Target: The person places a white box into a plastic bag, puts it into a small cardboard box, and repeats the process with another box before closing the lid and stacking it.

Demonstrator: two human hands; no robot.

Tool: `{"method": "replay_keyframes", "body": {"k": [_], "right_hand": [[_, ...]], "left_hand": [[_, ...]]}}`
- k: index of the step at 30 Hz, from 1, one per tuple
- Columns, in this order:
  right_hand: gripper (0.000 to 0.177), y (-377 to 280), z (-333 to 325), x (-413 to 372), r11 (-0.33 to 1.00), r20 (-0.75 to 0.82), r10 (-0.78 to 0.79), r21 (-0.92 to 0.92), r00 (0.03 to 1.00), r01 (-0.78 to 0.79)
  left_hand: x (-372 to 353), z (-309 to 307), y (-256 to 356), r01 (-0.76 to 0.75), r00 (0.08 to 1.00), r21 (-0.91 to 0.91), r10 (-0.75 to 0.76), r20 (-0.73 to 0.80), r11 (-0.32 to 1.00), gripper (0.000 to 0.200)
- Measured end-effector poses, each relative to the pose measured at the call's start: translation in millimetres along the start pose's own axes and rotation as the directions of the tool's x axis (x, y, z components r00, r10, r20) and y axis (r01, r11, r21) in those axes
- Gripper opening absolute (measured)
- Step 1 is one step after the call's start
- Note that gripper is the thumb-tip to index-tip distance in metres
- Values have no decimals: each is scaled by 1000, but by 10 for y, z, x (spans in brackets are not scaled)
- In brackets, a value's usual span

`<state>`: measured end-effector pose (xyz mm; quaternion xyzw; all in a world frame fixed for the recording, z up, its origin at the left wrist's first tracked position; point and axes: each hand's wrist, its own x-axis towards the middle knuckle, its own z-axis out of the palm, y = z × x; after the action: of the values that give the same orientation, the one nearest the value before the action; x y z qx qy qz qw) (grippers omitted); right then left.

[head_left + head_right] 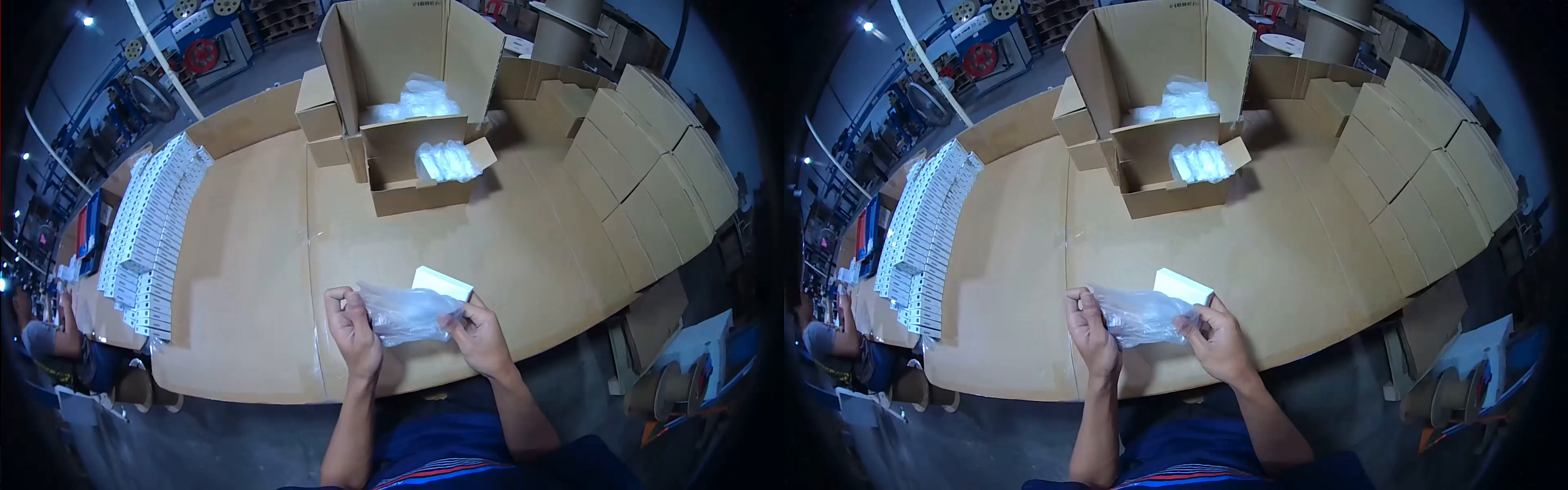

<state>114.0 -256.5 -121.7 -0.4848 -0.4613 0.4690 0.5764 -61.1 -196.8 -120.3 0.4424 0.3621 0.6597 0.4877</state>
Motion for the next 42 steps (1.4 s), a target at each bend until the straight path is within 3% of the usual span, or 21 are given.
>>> {"method": "replay_keyframes", "body": {"k": [2,5,6,8,9,12,17,20,26,29,32,35,38,41,42], "right_hand": [[27,-35,7,-11,998,-25,-39,-57,999,38],[26,20,-28,18,988,-91,-90,-134,992,77],[25,29,-29,8,983,-103,-82,-171,991,63],[24,34,-35,12,969,-125,-72,-245,990,39],[23,57,-42,17,955,-127,-116,-285,985,76],[23,72,-41,18,910,-119,-193,-393,974,133],[22,68,-17,-10,905,-139,-181,-412,974,110],[21,84,-24,-22,904,-146,-166,-418,975,91],[21,103,-64,-36,911,-138,-122,-408,983,56],[22,15,-56,-17,898,-124,-112,-436,986,47],[22,-137,-61,-17,841,-41,-108,-537,993,69],[22,-161,-52,-28,795,23,-116,-597,993,107],[22,-155,-22,-16,772,92,-223,-592,971,233],[23,-197,2,-22,784,143,-178,-577,974,228],[23,-220,2,-25,787,139,-141,-585,980,196]], "left_hand": [[-6,-123,-71,-70,997,80,67,40,994,17],[-89,-59,89,-62,997,58,59,42,996,15],[-78,-63,125,-244,970,237,236,61,940,19],[1,-91,211,-548,820,536,539,193,642,32],[3,-109,292,-578,804,565,528,272,588,46],[130,39,569,-655,753,665,377,539,358,44],[191,45,378,-705,706,616,436,558,352,29],[160,22,375,-707,707,603,392,588,371,27],[135,-23,384,-556,817,629,220,532,544,24],[197,-65,461,-594,754,591,120,646,547,22],[204,-94,504,-535,752,647,-42,657,543,23],[219,-85,549,-498,743,645,-99,662,579,27],[235,-12,543,-468,759,602,-54,648,647,32],[280,17,500,-246,776,559,-184,603,792,43],[310,6,457,-323,764,575,-152,628,751,47]]}}
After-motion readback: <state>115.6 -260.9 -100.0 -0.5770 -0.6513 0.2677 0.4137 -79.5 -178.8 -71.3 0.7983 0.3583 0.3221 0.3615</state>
